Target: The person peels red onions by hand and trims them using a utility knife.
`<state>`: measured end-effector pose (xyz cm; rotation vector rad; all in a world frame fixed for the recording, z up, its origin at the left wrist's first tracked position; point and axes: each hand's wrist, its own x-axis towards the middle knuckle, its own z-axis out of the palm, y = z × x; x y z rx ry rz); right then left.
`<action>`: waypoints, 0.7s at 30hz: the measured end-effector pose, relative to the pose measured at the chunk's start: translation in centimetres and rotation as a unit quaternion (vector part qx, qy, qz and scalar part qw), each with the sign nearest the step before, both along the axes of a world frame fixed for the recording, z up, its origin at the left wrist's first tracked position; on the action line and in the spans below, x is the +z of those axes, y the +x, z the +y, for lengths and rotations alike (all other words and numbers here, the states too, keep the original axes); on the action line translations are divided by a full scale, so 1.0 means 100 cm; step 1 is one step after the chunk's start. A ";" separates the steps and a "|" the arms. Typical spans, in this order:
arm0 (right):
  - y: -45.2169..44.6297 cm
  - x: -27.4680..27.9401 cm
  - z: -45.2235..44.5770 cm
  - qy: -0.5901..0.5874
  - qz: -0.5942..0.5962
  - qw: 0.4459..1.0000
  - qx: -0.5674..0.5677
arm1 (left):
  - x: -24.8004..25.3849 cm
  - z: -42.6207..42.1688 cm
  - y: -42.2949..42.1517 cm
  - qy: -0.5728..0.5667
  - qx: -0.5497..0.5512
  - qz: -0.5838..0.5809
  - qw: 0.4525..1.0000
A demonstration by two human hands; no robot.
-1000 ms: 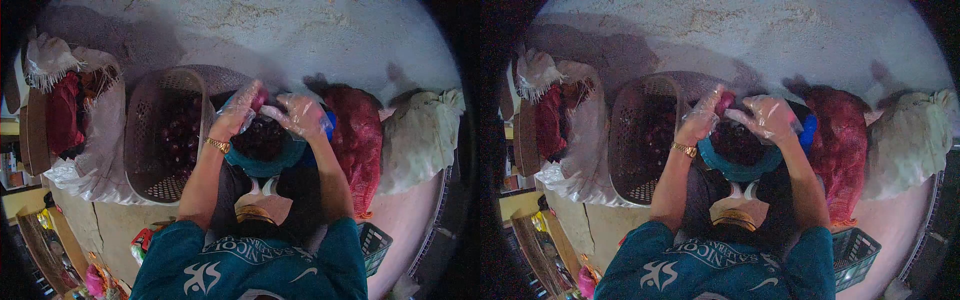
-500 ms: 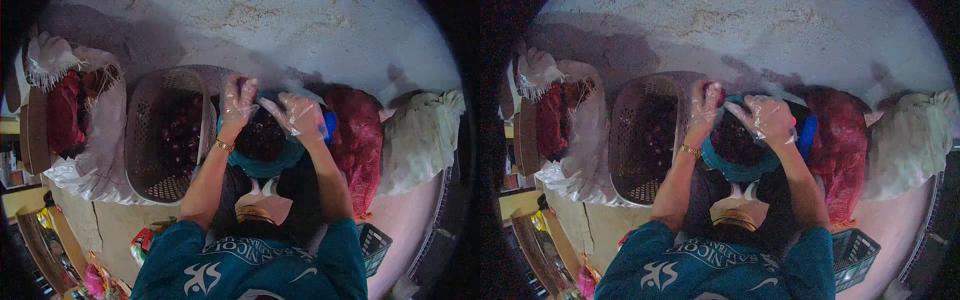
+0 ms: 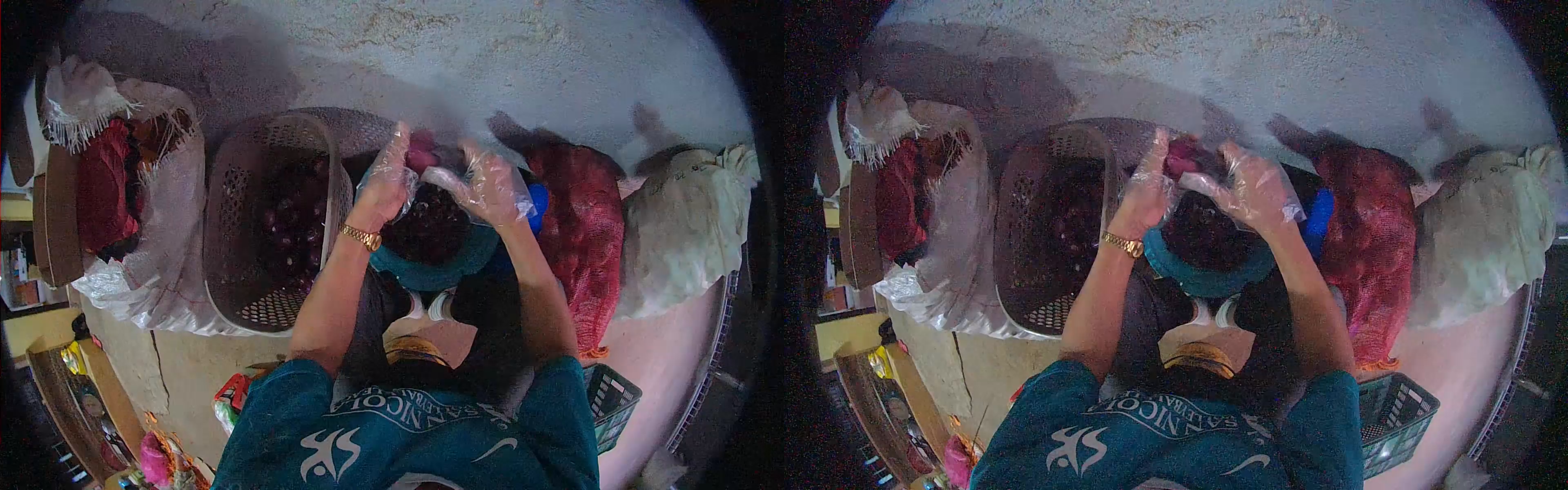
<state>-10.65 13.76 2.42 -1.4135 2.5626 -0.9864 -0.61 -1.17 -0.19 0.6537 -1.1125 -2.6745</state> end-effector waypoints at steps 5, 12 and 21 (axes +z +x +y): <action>0.005 0.012 0.000 0.031 0.004 1.000 -0.002 | -0.002 0.002 -0.001 0.000 -0.005 -0.001 1.000; 0.002 0.000 0.002 -0.018 0.070 0.997 0.000 | 0.000 0.004 0.001 -0.050 -0.034 0.013 0.998; -0.001 -0.001 0.001 0.038 -0.006 0.998 0.049 | -0.002 0.006 0.001 -0.076 0.005 -0.021 0.997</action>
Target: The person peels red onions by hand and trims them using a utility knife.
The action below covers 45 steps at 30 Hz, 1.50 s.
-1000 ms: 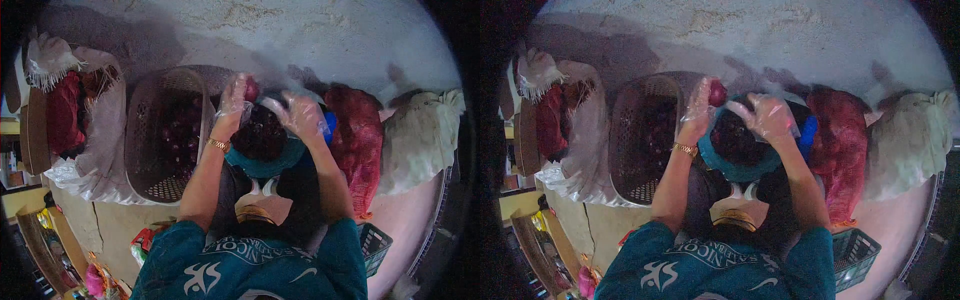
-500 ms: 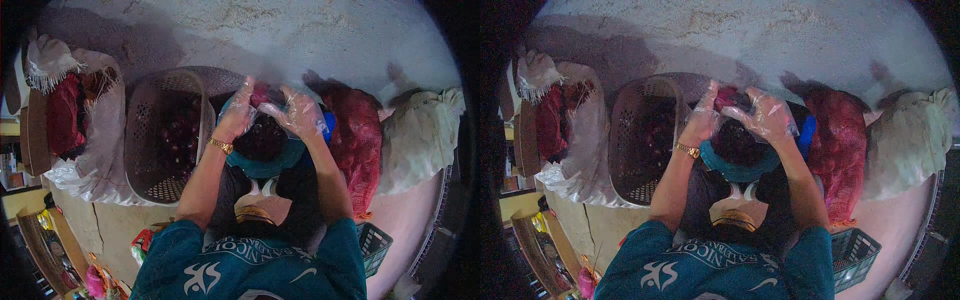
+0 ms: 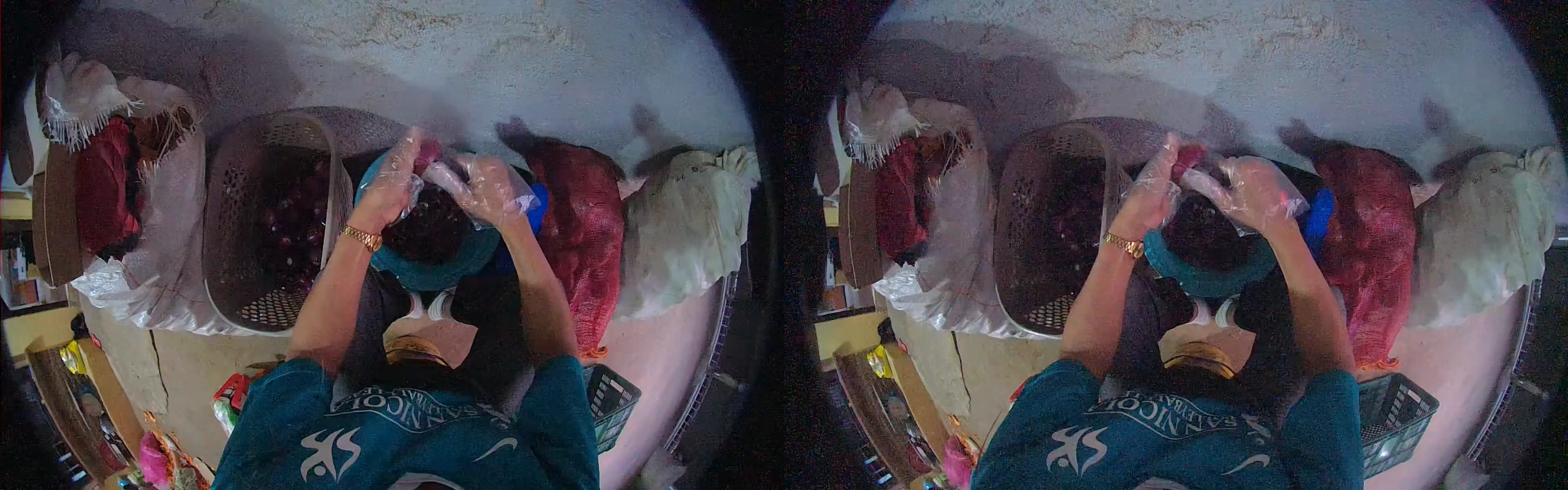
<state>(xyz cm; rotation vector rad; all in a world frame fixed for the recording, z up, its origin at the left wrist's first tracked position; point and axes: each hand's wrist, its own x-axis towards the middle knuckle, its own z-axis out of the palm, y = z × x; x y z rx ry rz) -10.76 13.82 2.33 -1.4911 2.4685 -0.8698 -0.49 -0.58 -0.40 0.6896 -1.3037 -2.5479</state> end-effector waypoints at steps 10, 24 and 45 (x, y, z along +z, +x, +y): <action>0.000 -0.001 0.004 -0.008 0.044 0.994 0.097 | 0.006 -0.011 0.003 0.087 0.037 -0.003 0.996; 0.001 0.009 0.003 0.217 0.047 0.964 0.145 | -0.028 -0.040 0.001 0.220 0.164 0.034 0.961; 0.006 0.012 -0.003 0.008 0.019 0.998 -0.066 | -0.004 -0.012 0.000 0.214 0.071 0.069 0.972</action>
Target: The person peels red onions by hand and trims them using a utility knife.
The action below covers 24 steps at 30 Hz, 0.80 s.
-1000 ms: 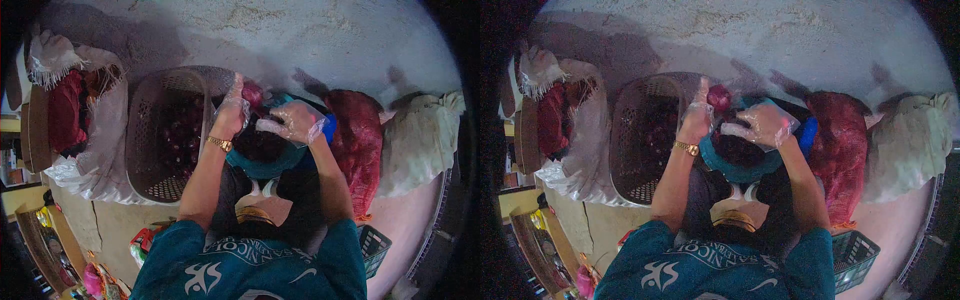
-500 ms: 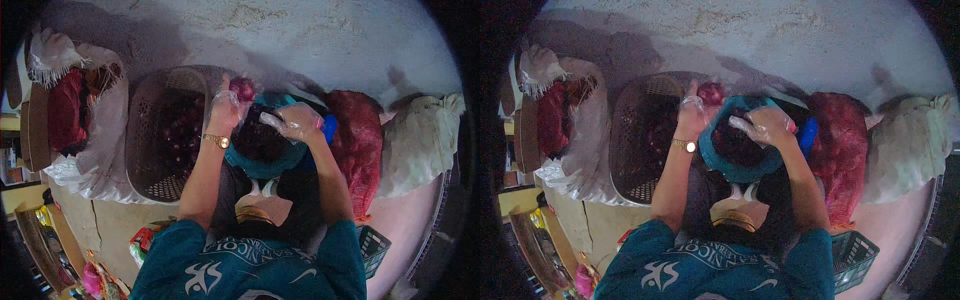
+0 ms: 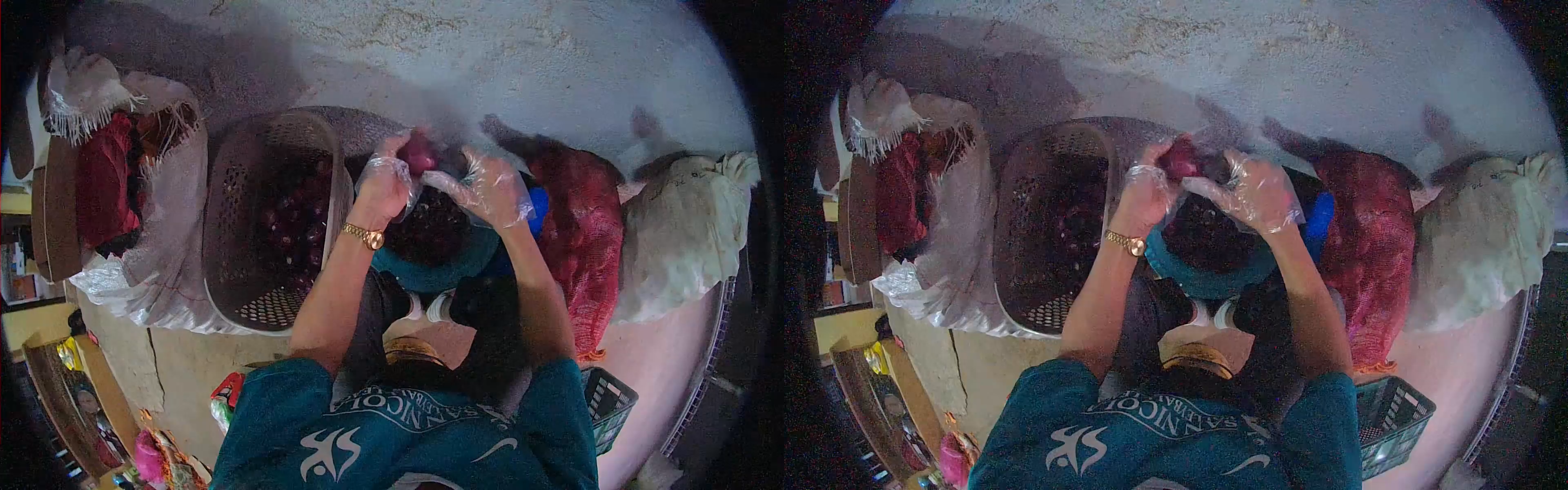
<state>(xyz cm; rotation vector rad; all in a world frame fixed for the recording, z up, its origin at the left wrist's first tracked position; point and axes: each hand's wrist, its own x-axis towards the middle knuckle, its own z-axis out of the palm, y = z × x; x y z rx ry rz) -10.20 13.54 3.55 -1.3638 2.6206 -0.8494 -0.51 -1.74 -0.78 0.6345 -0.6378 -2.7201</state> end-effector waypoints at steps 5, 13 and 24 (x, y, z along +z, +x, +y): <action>-0.001 -0.009 -0.002 -0.020 0.000 1.000 0.009 | -0.005 0.005 -0.001 -0.007 -0.020 0.021 1.000; -0.003 -0.025 -0.005 -0.082 0.051 0.995 0.028 | 0.005 0.011 0.001 -0.012 -0.028 0.030 0.999; -0.006 -0.010 0.005 -0.022 0.040 0.984 0.173 | 0.016 0.007 0.002 -0.107 -0.039 0.009 0.993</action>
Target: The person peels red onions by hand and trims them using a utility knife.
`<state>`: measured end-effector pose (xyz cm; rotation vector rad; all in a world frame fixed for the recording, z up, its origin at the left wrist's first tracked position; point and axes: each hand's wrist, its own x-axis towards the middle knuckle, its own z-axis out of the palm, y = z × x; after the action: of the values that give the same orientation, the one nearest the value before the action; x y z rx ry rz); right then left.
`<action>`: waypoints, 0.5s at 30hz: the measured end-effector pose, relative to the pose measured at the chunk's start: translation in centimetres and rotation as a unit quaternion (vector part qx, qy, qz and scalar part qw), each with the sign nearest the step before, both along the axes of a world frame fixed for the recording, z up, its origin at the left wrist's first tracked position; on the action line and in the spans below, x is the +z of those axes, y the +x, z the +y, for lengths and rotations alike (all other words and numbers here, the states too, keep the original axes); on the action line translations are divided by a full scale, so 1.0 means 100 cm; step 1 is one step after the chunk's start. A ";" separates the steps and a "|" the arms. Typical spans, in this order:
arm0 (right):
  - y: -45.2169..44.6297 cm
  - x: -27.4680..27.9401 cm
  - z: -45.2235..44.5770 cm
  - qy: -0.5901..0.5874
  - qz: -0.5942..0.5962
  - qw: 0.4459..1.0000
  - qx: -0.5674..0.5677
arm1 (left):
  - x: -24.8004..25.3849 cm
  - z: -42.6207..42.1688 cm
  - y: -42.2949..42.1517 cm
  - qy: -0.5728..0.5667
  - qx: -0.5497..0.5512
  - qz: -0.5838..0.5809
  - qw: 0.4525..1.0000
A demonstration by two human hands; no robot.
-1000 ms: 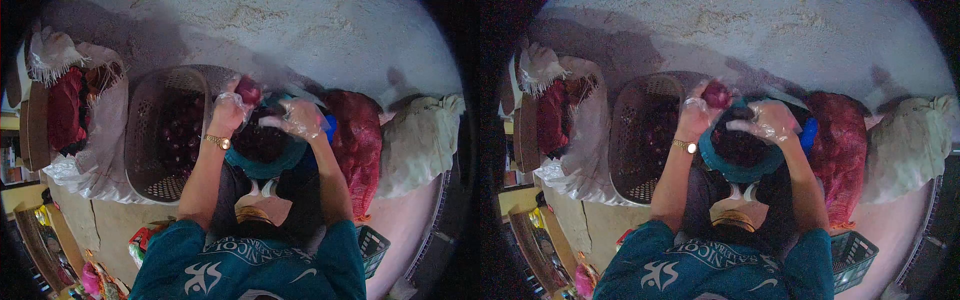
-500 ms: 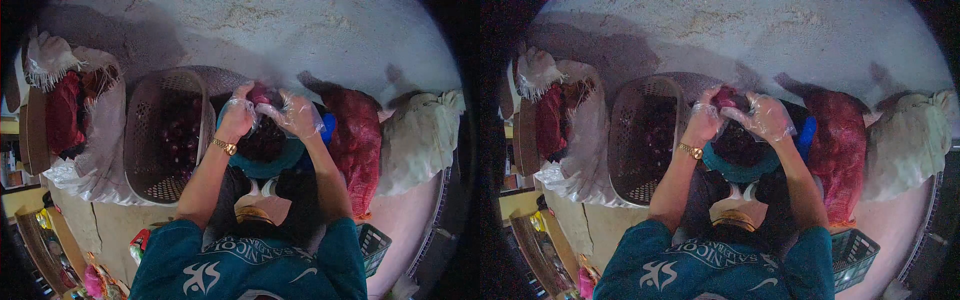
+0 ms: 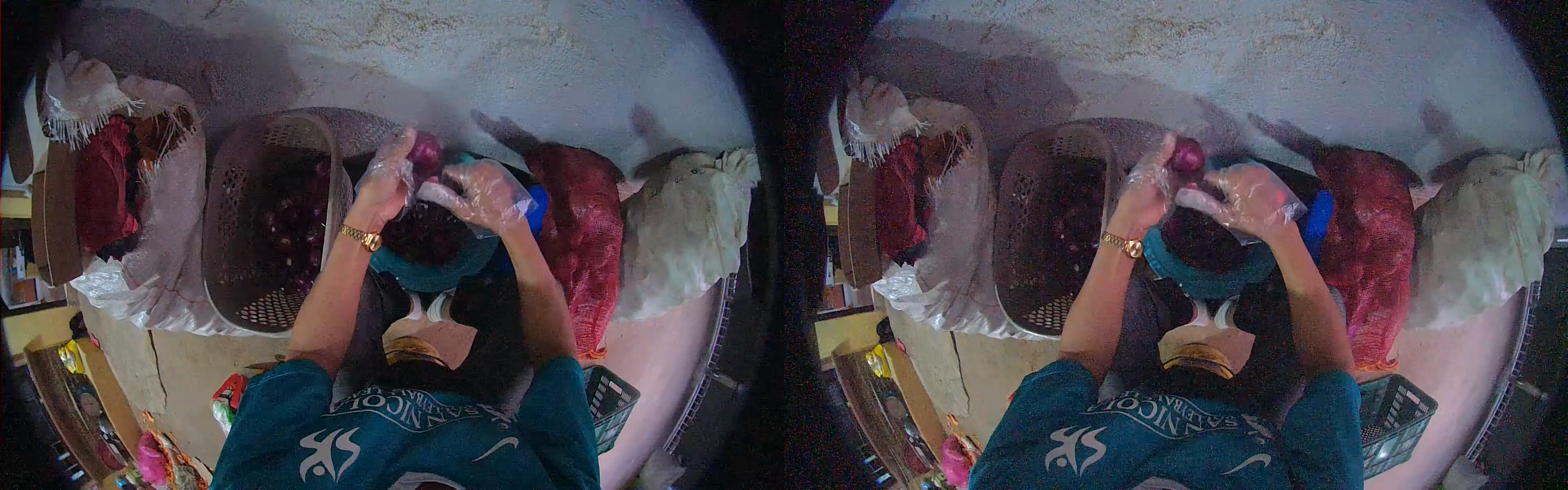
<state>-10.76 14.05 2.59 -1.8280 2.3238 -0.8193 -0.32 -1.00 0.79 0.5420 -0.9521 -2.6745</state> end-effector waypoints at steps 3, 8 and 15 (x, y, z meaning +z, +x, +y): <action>0.000 0.002 0.001 0.026 -0.006 0.999 0.034 | -0.012 -0.013 -0.003 -0.018 0.041 0.003 0.999; 0.001 -0.004 -0.002 0.196 0.012 0.980 -0.018 | -0.010 -0.019 0.000 0.012 0.028 0.029 0.999; -0.002 0.016 0.001 0.160 -0.001 0.987 -0.024 | -0.010 -0.017 0.001 -0.014 0.013 0.030 0.999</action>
<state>-10.96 14.11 4.19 -1.6408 2.3401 -0.4204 -0.27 -2.74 -0.20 0.4624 -0.9577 -2.6355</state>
